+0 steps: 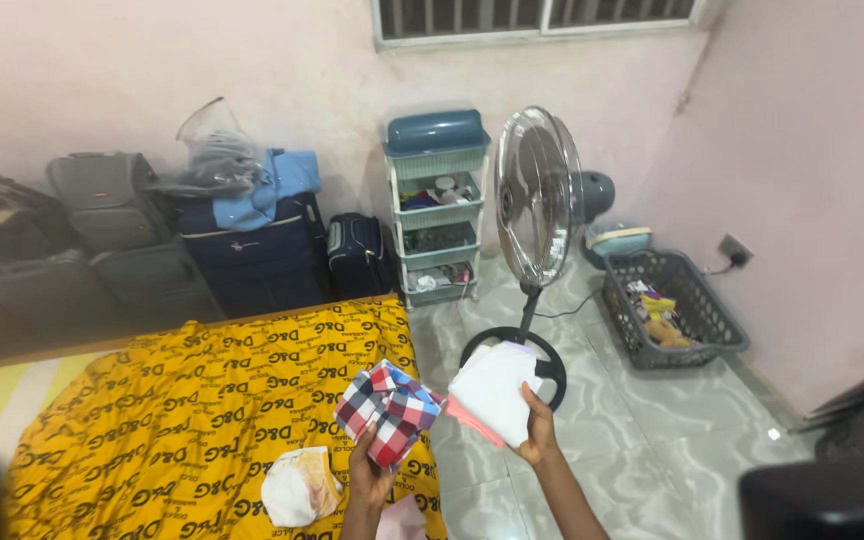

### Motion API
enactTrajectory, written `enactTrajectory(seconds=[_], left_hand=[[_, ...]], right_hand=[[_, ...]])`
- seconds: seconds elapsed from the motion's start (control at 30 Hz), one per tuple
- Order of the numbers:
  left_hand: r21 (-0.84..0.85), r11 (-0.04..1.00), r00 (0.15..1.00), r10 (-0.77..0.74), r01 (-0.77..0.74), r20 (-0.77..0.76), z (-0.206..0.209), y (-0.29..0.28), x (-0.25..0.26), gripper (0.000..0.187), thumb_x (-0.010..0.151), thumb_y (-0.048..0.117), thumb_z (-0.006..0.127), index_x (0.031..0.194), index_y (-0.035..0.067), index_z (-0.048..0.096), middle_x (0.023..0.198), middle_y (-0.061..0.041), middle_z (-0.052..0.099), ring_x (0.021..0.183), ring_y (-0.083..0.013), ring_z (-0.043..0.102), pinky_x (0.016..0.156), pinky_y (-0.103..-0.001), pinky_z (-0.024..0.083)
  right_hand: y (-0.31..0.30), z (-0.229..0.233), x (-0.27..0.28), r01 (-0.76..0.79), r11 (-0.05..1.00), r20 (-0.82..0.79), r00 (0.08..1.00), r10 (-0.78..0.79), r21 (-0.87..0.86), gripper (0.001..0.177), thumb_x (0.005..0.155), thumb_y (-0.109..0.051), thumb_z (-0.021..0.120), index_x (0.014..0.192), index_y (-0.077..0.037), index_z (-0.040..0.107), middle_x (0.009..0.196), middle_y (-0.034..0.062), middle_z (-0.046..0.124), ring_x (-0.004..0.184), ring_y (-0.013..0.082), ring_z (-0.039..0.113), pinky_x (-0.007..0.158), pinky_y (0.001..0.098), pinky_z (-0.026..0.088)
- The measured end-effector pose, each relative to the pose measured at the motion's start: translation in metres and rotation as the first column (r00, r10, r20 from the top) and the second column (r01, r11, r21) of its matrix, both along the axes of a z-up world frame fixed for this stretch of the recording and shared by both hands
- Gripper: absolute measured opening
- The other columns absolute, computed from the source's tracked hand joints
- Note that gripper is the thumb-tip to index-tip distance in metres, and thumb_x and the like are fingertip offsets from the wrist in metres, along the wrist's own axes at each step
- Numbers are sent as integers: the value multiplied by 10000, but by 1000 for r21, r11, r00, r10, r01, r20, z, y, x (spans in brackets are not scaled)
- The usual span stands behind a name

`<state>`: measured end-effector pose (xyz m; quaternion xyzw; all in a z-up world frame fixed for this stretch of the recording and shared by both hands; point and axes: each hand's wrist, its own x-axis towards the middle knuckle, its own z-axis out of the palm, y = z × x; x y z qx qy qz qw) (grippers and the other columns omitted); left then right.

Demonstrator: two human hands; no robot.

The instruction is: The person folds baby clothes by hand on a bed and then places them into a closet onto a shelf.

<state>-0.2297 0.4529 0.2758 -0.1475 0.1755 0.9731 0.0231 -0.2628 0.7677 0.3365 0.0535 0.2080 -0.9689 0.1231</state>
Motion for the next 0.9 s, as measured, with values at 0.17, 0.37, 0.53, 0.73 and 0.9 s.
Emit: enactTrajectory(seconds=[0.17, 0.37, 0.53, 0.73, 0.9], left_hand=[[70, 997, 985, 44, -32, -169, 53, 5, -7, 494, 990, 194, 716, 1410, 28, 515, 1257, -129, 671, 1077, -264, 670, 836, -411, 540], [-30, 992, 991, 123, -121, 54, 113, 2, 2, 511, 887, 222, 656, 1352, 47, 532, 1209, -97, 691, 1067, -250, 696, 882, -460, 594], [54, 991, 989, 130, -126, -75, 115, 1, -1, 510, 923, 174, 680, 1384, 36, 511, 1266, -111, 666, 1106, -258, 675, 911, -420, 565], [-8, 992, 991, 127, -127, -39, 110, 2, 15, 526, 894, 187, 681, 1367, 18, 521, 1249, -126, 669, 1089, -276, 686, 888, -444, 580], [-23, 986, 987, 163, -163, -11, 101, 8, 39, 534, 886, 151, 681, 1376, 14, 515, 1261, -121, 662, 1117, -267, 674, 920, -455, 576]], right_hand=[[4, 67, -37, -76, 997, 17, 997, 76, 23, 564, 920, -304, 675, 1381, -10, 538, 1285, 137, 666, 1155, 287, 657, 996, 444, 530], [2, 105, -56, -181, 983, 55, 982, 180, 14, 494, 934, -290, 679, 1327, -12, 569, 1215, 125, 681, 1067, 267, 692, 925, 429, 565], [6, 119, -48, -200, 976, 73, 978, 194, 87, 467, 928, -278, 674, 1323, -47, 579, 1177, 96, 700, 1050, 252, 698, 917, 435, 568], [19, 105, -61, -243, 966, 71, 969, 238, 83, 494, 926, -305, 684, 1321, -32, 570, 1178, 128, 698, 1038, 274, 698, 897, 455, 562], [13, 102, -53, -226, 963, 141, 968, 206, 147, 484, 906, -310, 663, 1294, -36, 571, 1170, 122, 689, 1039, 267, 698, 905, 457, 576]])
